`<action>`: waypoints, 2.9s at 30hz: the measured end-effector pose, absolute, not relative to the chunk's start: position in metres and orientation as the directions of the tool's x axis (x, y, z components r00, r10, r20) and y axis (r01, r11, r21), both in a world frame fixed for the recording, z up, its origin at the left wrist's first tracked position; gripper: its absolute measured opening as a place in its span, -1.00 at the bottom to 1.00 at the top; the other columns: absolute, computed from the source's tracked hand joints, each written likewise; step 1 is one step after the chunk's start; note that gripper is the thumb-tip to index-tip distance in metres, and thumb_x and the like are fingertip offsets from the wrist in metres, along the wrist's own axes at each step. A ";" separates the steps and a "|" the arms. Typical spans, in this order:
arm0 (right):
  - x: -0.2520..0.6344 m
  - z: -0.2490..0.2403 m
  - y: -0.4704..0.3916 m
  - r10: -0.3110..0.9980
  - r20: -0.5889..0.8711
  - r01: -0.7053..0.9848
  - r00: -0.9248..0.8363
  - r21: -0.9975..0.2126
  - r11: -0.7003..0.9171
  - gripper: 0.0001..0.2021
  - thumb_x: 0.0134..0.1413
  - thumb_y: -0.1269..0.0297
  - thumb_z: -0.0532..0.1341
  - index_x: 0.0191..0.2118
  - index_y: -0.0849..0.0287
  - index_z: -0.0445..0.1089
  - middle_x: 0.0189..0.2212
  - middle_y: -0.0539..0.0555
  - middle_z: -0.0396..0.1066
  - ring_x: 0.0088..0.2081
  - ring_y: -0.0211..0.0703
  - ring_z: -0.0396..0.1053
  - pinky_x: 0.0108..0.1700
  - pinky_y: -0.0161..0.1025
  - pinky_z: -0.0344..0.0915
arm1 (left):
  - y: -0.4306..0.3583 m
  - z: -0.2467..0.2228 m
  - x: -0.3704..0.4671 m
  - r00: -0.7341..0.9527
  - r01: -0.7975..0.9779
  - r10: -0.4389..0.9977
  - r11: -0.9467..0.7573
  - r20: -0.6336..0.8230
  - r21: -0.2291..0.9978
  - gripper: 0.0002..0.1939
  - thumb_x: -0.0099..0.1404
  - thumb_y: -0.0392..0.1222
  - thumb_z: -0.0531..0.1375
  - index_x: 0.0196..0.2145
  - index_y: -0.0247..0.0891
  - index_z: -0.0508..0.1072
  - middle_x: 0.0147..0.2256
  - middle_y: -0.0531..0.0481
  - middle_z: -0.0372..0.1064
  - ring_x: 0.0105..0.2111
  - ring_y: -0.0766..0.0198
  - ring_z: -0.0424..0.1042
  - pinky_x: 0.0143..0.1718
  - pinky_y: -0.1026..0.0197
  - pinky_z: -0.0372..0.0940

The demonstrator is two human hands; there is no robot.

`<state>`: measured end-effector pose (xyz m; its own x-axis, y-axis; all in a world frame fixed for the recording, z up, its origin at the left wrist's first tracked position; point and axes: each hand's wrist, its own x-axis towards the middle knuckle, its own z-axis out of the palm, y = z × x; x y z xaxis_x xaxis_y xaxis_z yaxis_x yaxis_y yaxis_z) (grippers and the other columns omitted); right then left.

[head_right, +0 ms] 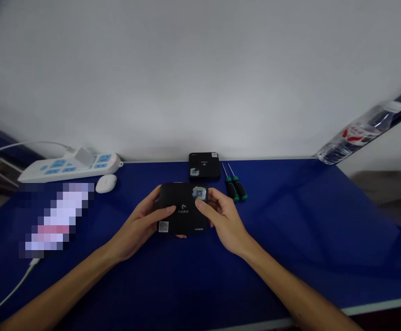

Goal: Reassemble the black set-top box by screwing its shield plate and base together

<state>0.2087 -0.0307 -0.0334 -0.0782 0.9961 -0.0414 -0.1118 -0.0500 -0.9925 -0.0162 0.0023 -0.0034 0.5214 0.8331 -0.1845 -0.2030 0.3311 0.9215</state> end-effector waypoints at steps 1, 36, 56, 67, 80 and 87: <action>0.209 -0.033 -0.030 0.996 -0.043 -0.112 -0.073 -0.992 -0.051 -0.67 0.35 -0.09 0.40 -0.09 0.09 0.58 -0.32 0.03 0.42 -0.43 -0.20 0.26 -0.48 -0.29 0.18 | 0.003 -0.005 -0.017 0.519 -0.188 0.835 0.318 -0.181 0.929 -0.56 0.42 -0.12 0.43 0.20 -0.06 0.48 0.08 -0.13 0.58 -0.11 -0.08 0.68 -0.27 -0.09 0.71; 0.212 -0.036 -0.029 0.986 -0.164 -0.220 -0.032 -0.961 -0.167 -0.59 0.23 -0.16 0.48 -0.09 0.08 0.60 -0.41 -0.02 0.32 -0.48 -0.23 0.17 -0.48 -0.29 0.05 | -0.001 -0.010 -0.024 0.556 0.105 0.829 -0.135 0.054 0.985 0.35 0.09 -0.21 0.65 0.57 0.30 -0.06 0.40 -0.16 0.22 0.36 -0.23 0.34 0.36 -0.28 0.34; 0.208 -0.037 -0.032 0.985 -0.156 -0.217 -0.069 -0.962 -0.167 -0.60 0.27 -0.14 0.47 -0.07 0.10 0.62 -0.39 -0.01 0.34 -0.47 -0.28 0.18 -0.49 -0.37 0.12 | -0.002 -0.012 -0.023 0.553 0.196 0.815 -0.329 0.173 0.924 0.26 0.10 -0.14 0.63 0.52 0.26 -0.01 0.43 -0.16 0.11 0.29 -0.24 0.39 0.18 -0.30 0.52; 0.208 -0.035 -0.033 0.988 -0.139 -0.220 -0.072 -0.964 -0.151 -0.63 0.26 -0.12 0.48 -0.10 0.10 0.61 -0.38 0.00 0.36 -0.46 -0.26 0.19 -0.48 -0.36 0.13 | -0.001 -0.012 -0.022 0.543 0.311 0.776 -0.541 0.321 0.781 0.17 0.07 -0.14 0.62 0.48 0.13 0.12 0.43 -0.17 0.05 0.42 -0.25 0.17 0.40 -0.39 0.29; 0.209 -0.036 -0.033 0.988 -0.129 -0.241 -0.085 -0.959 -0.146 -0.64 0.28 -0.10 0.48 -0.07 0.09 0.62 -0.36 0.00 0.40 -0.45 -0.28 0.22 -0.49 -0.38 0.12 | -0.003 -0.010 -0.021 0.546 0.333 0.782 -0.533 0.302 0.778 0.16 0.11 -0.14 0.60 0.49 0.16 0.08 0.40 -0.17 0.03 0.38 -0.23 0.22 0.35 -0.39 0.36; 0.207 -0.033 -0.032 0.985 -0.158 -0.274 -0.062 -0.947 -0.169 -0.59 0.19 -0.12 0.52 -0.13 0.13 0.61 -0.43 -0.04 0.33 -0.51 -0.31 0.17 -0.52 -0.39 0.09 | -0.002 -0.012 -0.021 0.556 0.338 0.782 -0.521 0.281 0.783 0.18 0.12 -0.12 0.61 0.51 0.20 0.07 0.42 -0.16 -0.01 0.39 -0.25 0.22 0.33 -0.36 0.39</action>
<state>0.2068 -0.0320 -0.0332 -0.0619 0.9855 -0.1582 -0.2741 -0.1692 -0.9467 -0.0214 -0.0016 -0.0117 0.5560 0.7824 0.2806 0.3385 -0.5214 0.7833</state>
